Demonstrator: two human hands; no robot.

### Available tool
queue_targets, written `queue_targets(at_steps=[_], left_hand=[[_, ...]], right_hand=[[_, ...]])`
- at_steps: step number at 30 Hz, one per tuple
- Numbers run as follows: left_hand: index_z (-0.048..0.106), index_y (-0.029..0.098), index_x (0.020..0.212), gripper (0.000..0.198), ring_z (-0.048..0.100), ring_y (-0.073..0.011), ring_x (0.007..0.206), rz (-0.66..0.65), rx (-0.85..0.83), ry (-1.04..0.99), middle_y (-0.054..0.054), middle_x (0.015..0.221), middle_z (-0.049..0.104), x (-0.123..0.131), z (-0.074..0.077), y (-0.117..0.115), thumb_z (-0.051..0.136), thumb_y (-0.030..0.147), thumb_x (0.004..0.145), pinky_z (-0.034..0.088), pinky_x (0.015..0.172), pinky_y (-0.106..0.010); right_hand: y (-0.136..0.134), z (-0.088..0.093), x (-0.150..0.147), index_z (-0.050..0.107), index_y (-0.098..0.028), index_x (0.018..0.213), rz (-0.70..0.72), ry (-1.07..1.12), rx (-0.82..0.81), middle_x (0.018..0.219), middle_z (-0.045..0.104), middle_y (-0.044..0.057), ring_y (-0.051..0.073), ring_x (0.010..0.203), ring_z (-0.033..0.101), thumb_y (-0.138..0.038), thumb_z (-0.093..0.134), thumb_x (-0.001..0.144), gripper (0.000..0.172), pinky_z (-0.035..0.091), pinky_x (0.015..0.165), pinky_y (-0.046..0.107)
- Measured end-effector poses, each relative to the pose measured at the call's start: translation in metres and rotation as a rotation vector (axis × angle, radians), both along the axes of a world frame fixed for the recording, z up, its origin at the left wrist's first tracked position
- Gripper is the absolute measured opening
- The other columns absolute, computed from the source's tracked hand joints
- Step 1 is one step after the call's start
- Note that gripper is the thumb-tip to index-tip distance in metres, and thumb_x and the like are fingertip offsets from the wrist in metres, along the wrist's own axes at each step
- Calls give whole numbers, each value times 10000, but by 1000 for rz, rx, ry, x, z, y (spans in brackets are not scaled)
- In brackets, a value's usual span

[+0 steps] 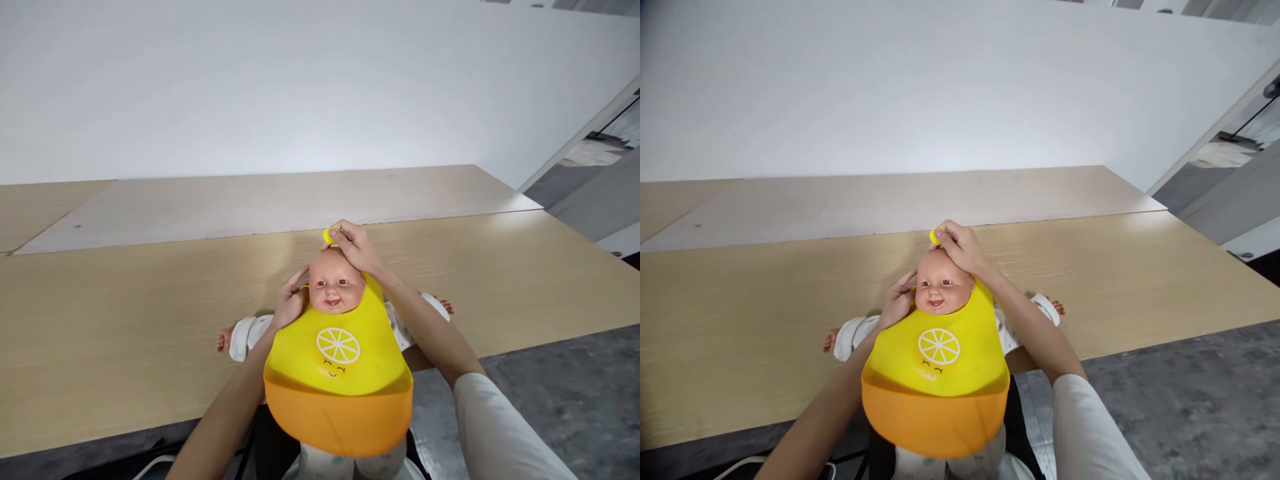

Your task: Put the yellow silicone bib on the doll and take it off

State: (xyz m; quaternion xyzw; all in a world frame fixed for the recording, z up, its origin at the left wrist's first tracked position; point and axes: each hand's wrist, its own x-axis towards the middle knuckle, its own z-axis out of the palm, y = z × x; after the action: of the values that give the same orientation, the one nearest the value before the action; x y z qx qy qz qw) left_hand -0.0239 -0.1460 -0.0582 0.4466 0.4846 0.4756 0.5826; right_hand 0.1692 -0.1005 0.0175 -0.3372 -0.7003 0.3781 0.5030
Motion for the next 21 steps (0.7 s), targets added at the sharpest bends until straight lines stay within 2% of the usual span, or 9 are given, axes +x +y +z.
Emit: queue_targets(at_steps=[2,4,7,9,13,18,21], left_hand=[[654,96,1257,748,692,-292,1025,1,13,17,-123,1040,759,0,-1,0,680,265,529,543,906,-370],[638,103,1281,756,705,-267,947,-7,11,21,-112,1003,765,0,0,0,672,268,545,555,845,-348],[628,115,1305,741,702,-224,808,-31,2,25,-78,896,770,0,1,-2,648,255,577,552,720,-299],[647,128,1281,699,695,-211,786,-27,9,38,-61,862,767,0,2,-2,633,233,590,548,694,-285],[667,141,1251,655,699,-218,808,-16,8,65,-62,874,767,-1,2,-2,619,210,601,554,709,-295],[654,113,1267,680,698,-211,845,-21,7,87,-70,886,764,-2,1,-1,608,217,596,551,811,-311],[678,114,1228,639,694,-204,807,-13,56,90,-71,871,761,-3,0,0,605,226,603,552,807,-319]], right_hand=[[1,-3,-1,572,-152,898,24,-15,-8,846,703,45,134,823,680,-579,519,953,434,515,794,264],[3,-6,-1,574,-154,892,27,-11,-33,849,706,46,141,832,685,-588,526,943,440,516,799,270],[8,-14,-3,561,-163,862,-9,79,-126,812,704,44,148,799,688,-640,567,888,477,527,794,281],[12,-20,-4,547,-167,833,-23,155,-202,778,700,41,150,767,685,-675,611,830,512,535,786,288],[20,-31,-3,528,-165,789,-24,220,-289,731,686,31,149,735,680,-691,676,739,549,536,766,283],[24,-36,-3,520,-161,773,-28,279,-339,699,653,9,142,711,672,-638,700,722,512,529,761,273],[24,-38,-3,515,-157,760,-38,323,-378,682,613,-10,145,704,674,-614,718,698,503,520,745,264]])
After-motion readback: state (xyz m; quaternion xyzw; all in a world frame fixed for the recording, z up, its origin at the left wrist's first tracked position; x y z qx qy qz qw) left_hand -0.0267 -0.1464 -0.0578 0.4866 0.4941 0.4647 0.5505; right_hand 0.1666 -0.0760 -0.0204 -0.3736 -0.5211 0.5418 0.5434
